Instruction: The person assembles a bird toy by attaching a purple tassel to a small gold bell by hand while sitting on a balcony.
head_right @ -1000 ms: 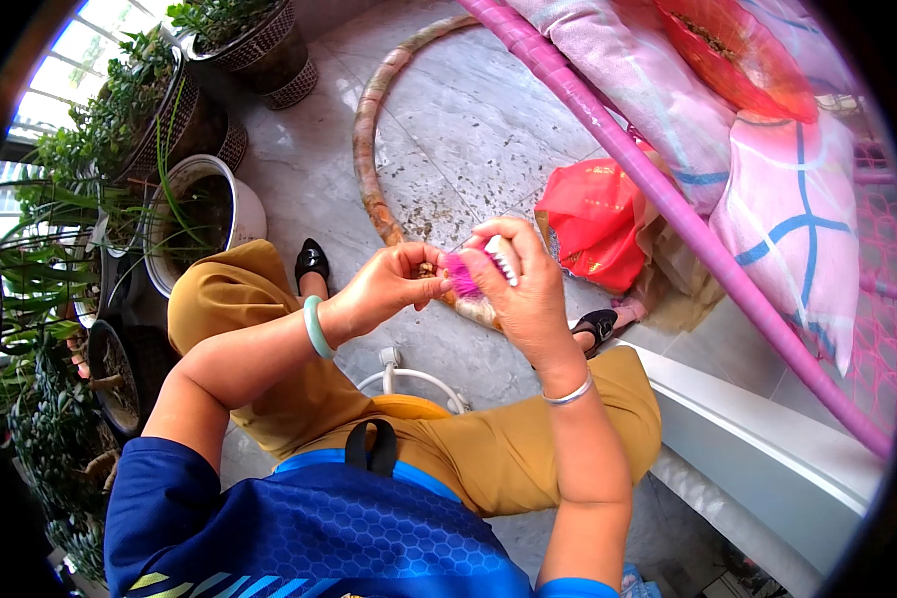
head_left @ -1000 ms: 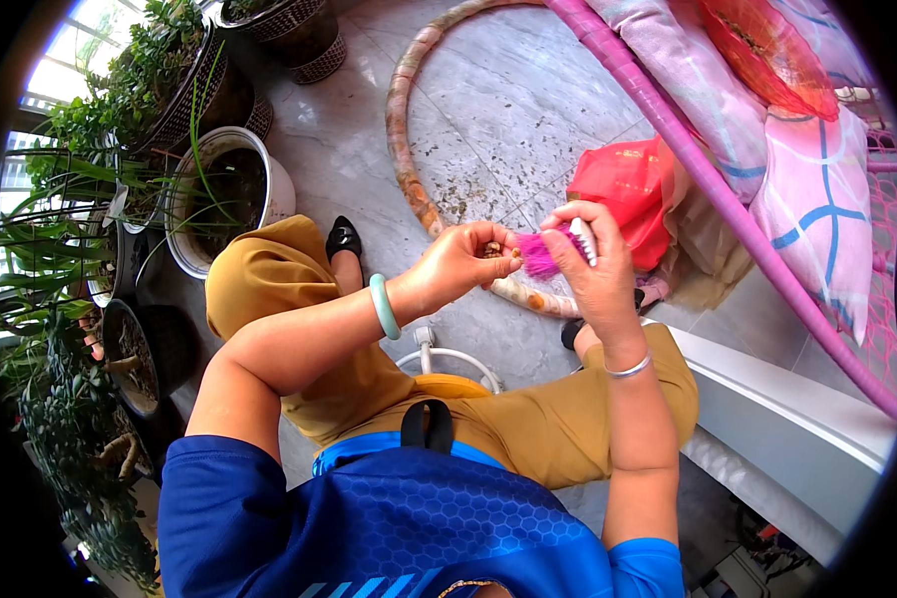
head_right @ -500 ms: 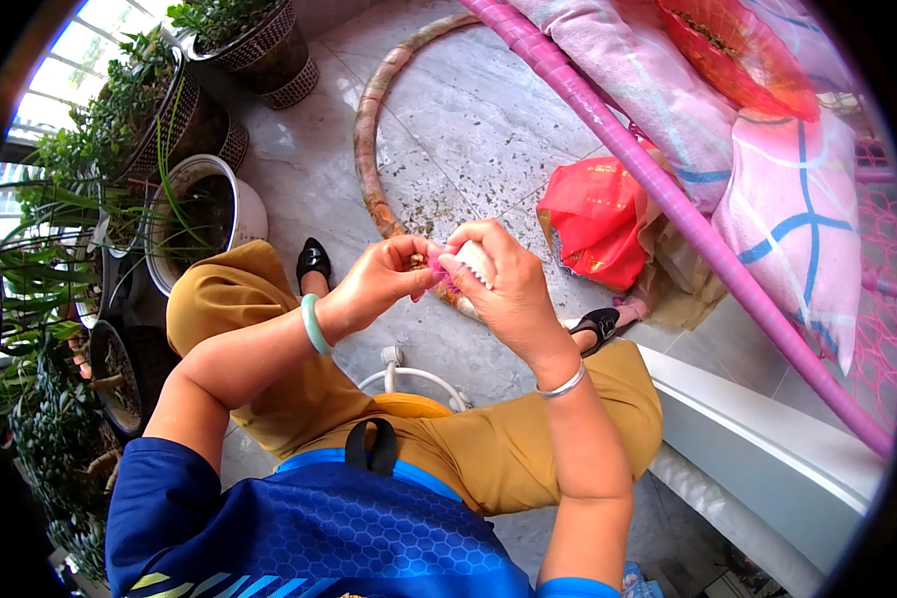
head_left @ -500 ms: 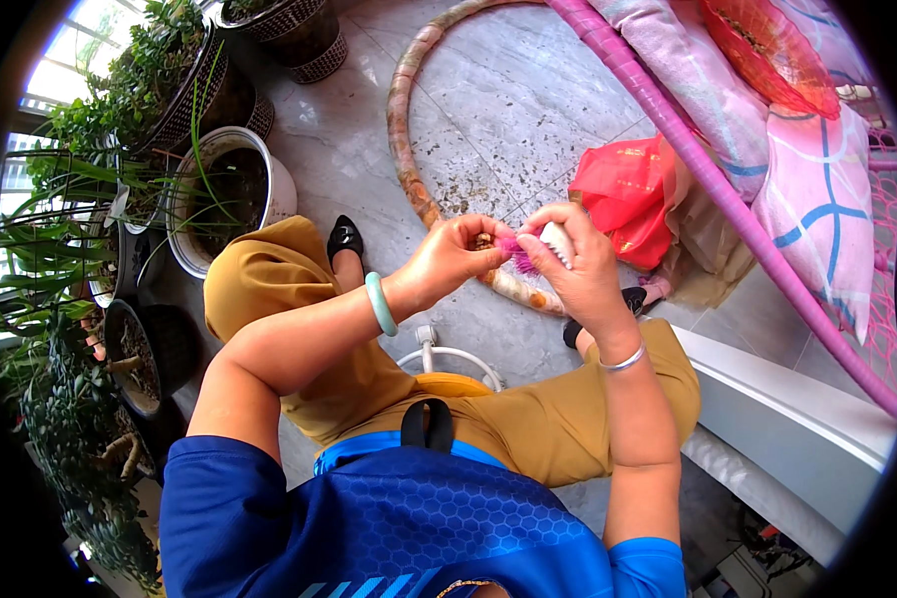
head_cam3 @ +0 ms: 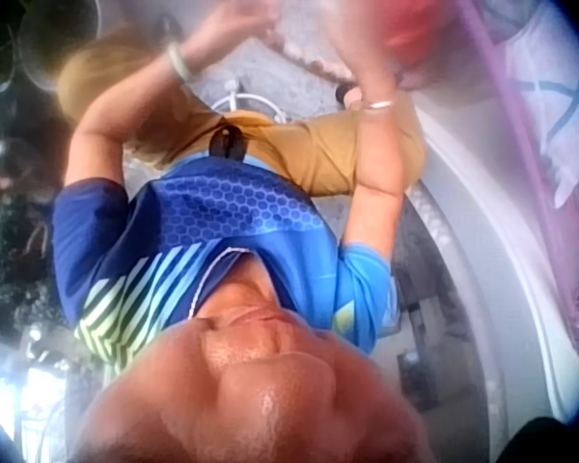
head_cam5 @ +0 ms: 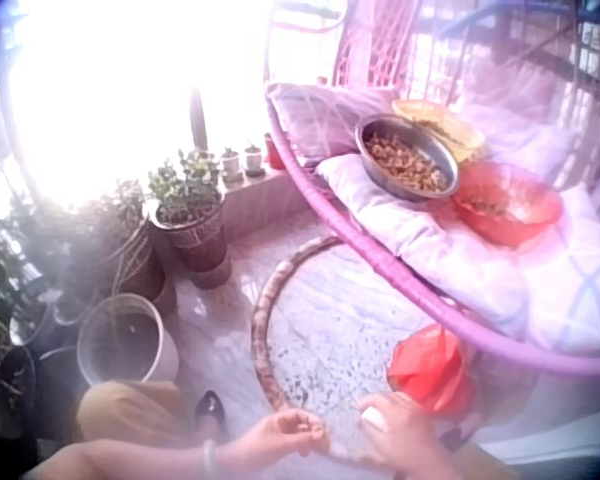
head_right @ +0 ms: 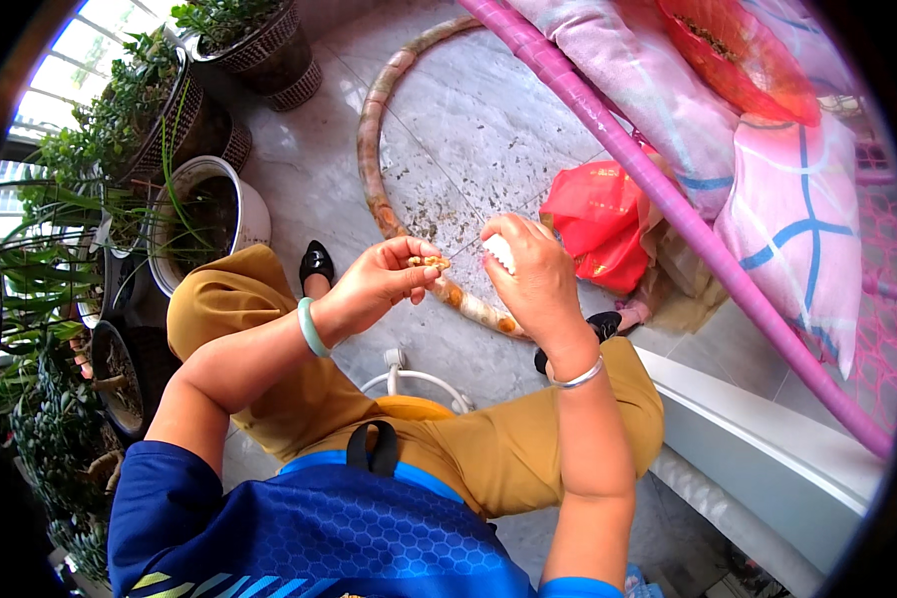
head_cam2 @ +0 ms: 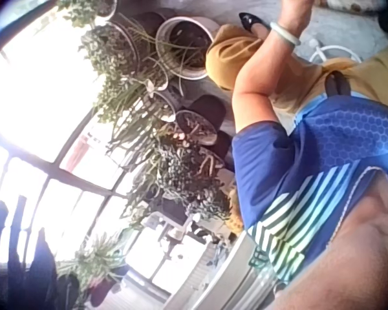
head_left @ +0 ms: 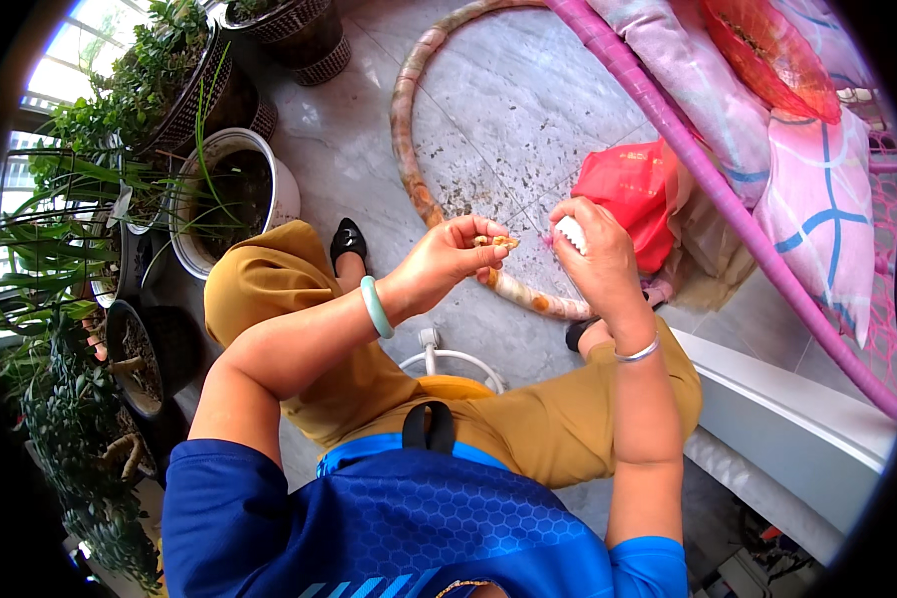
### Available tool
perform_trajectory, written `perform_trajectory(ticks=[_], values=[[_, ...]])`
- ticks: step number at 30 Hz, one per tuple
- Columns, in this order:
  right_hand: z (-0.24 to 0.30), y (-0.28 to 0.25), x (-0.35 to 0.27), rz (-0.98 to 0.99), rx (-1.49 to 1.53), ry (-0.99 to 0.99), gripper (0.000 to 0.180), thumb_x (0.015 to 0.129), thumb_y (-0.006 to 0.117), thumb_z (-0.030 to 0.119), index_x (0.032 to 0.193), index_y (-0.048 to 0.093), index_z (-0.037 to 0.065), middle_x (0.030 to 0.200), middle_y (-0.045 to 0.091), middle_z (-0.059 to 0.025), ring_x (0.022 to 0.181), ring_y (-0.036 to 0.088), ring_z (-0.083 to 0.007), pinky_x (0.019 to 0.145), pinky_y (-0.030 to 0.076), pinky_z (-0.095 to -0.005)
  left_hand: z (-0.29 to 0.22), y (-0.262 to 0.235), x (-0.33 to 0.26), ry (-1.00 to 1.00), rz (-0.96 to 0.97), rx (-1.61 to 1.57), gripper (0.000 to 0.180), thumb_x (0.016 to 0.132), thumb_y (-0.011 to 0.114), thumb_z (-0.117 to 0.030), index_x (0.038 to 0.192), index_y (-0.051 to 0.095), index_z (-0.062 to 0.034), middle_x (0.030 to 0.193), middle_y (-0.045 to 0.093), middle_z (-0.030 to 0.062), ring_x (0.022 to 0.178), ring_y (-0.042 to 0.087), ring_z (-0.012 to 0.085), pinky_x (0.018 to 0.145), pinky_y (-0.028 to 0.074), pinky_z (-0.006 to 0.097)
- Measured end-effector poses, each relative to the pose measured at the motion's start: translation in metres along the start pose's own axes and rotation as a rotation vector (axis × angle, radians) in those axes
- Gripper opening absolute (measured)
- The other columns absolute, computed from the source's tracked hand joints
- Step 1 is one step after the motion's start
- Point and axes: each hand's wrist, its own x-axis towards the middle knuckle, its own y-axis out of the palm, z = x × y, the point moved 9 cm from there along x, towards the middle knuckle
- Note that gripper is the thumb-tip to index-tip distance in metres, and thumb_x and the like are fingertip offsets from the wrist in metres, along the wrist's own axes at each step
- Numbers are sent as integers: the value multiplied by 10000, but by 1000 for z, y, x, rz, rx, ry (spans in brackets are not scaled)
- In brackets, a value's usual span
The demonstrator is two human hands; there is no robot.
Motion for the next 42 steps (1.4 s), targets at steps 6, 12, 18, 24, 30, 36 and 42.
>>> perform_trajectory(ticks=[6,12,18,24,30,36,42], values=[[2,32,-6,182,288,76,188,762,637,88,943,594,61,894,607,-101,844,578,-276,752,456,-343,8,8,-4,-158,17,-282,144,881,589,-158,996,576,-72,856,607,4,723,550,71,618,430,198],[-16,46,-15,185,510,266,148,820,630,108,935,593,22,834,633,-79,765,595,-119,690,471,-260,10,9,-4,-172,34,-235,156,901,559,-186,998,577,-64,859,599,9,756,547,73,631,435,209],[-36,52,-21,185,720,378,161,841,626,126,929,595,-5,833,623,-28,769,553,-67,680,462,-229,3,3,-3,-155,-30,-252,181,915,525,-164,1048,571,-50,874,600,11,795,566,86,673,457,226],[-34,54,-23,203,710,373,159,847,622,137,919,601,-4,822,615,-21,758,541,-62,670,455,-220,0,8,-4,-107,20,-168,187,876,580,-107,1054,572,-46,928,619,20,815,575,83,707,463,226],[-31,30,-18,97,486,349,166,849,624,154,924,589,10,807,610,-16,739,532,-53,649,443,-216,7,4,-1,-94,17,-116,198,855,610,-91,1041,573,-34,891,626,36,795,578,93,711,471,228],[2,-15,-10,-133,250,242,187,814,648,108,951,552,25,789,585,-60,725,567,-142,655,452,-267,13,-5,-1,-92,-39,-94,157,850,620,-96,984,580,-24,860,626,37,749,579,97,695,478,234],[56,16,-15,98,-4,-331,343,643,665,-24,951,532,51,907,576,-102,812,577,-279,689,476,-369,17,-11,-2,-131,-117,-145,130,854,620,-134,931,599,-33,829,630,38,740,577,95,684,476,238]])
